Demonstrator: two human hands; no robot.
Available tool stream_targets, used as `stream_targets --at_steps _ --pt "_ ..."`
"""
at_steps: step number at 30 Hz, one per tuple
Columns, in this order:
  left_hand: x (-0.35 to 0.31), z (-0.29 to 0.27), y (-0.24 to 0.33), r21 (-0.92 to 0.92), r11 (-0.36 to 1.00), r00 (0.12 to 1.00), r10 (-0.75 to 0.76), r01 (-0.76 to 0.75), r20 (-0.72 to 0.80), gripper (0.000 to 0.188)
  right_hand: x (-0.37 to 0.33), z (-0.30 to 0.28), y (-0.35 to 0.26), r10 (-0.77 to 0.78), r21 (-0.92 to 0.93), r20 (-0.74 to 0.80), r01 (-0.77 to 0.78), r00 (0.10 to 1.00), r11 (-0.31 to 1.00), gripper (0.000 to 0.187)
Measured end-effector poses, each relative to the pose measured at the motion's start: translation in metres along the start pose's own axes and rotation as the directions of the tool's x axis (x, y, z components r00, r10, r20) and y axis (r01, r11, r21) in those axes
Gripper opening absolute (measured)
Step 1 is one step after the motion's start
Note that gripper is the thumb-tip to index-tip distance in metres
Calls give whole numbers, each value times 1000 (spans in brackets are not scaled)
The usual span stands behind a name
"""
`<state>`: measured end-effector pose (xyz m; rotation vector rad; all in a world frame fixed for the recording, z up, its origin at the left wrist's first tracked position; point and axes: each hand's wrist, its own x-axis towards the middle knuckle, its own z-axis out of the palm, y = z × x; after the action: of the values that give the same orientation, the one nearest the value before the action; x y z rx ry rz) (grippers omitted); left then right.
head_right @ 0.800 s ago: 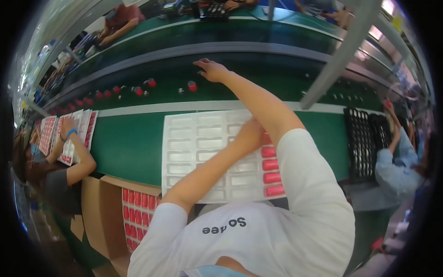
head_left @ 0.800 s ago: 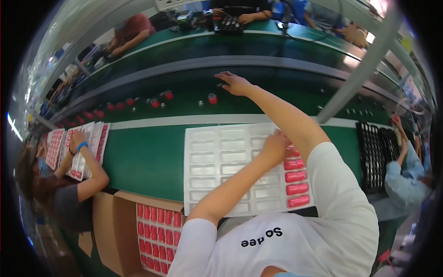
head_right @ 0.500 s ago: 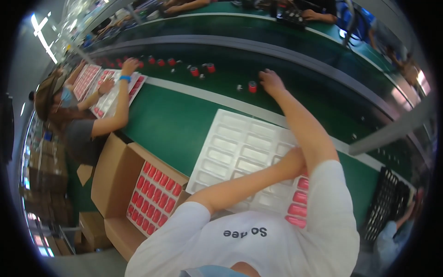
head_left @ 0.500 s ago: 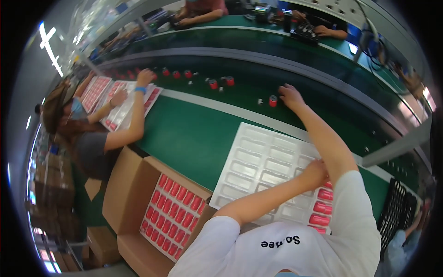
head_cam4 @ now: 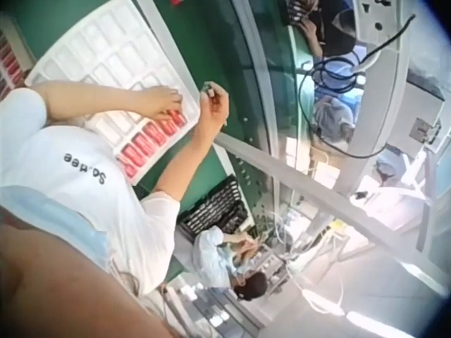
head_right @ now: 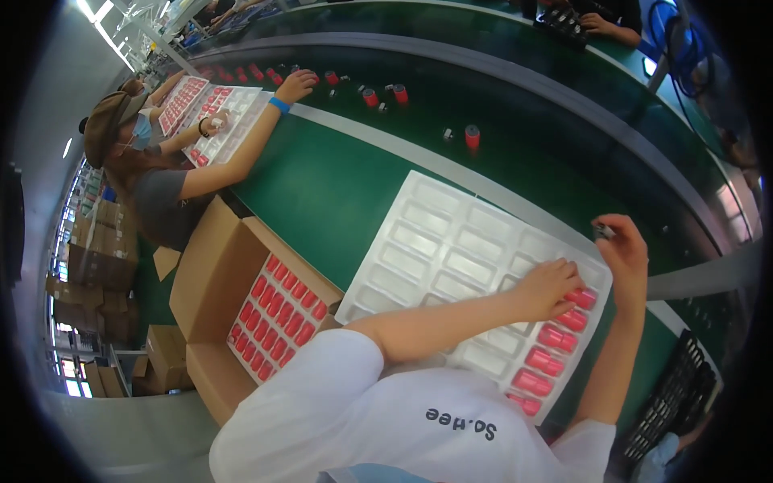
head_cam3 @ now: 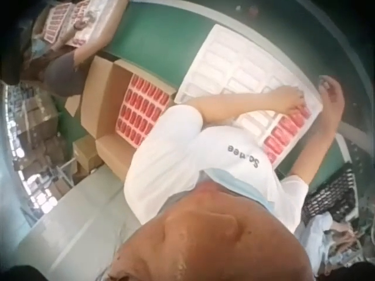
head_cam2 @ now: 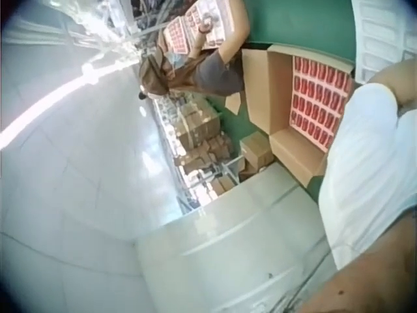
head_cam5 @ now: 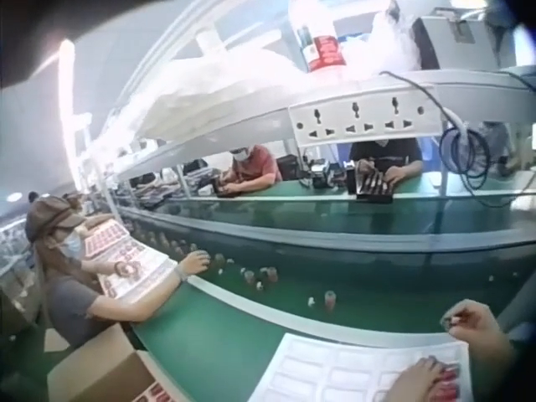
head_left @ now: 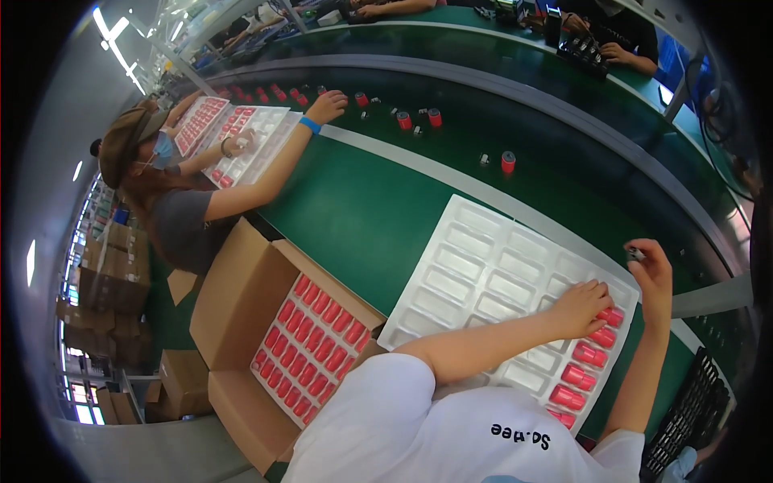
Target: The person assembles small components by hand, attaching caps to bottles and placing the capped bottles into a plastic tray.
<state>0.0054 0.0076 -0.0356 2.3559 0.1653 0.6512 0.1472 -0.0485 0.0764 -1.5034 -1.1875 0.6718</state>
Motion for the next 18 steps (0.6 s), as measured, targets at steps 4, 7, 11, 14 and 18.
stream_targets --at_steps 4,7,11,14,18 --pt "3 -3 6 -9 1000 999 -28 28 21 27 -35 -14 3 24 212 -228 25 973 977 23" --pt "8 -10 12 18 997 996 -79 79 31 31 -37 -14 -15 -8 229 -230 62 973 971 22" --pt "8 -17 20 -41 992 991 -116 118 59 33 -41 -18 -31 -101 90 -262 128 960 988 20" --pt "4 -16 21 -206 956 975 -220 207 -40 26 -46 -18 -34 -109 41 -211 120 971 992 25" --pt "21 -22 3 -430 890 949 -254 154 -187 18 -45 -19 -22 -159 32 -230 171 960 985 26"
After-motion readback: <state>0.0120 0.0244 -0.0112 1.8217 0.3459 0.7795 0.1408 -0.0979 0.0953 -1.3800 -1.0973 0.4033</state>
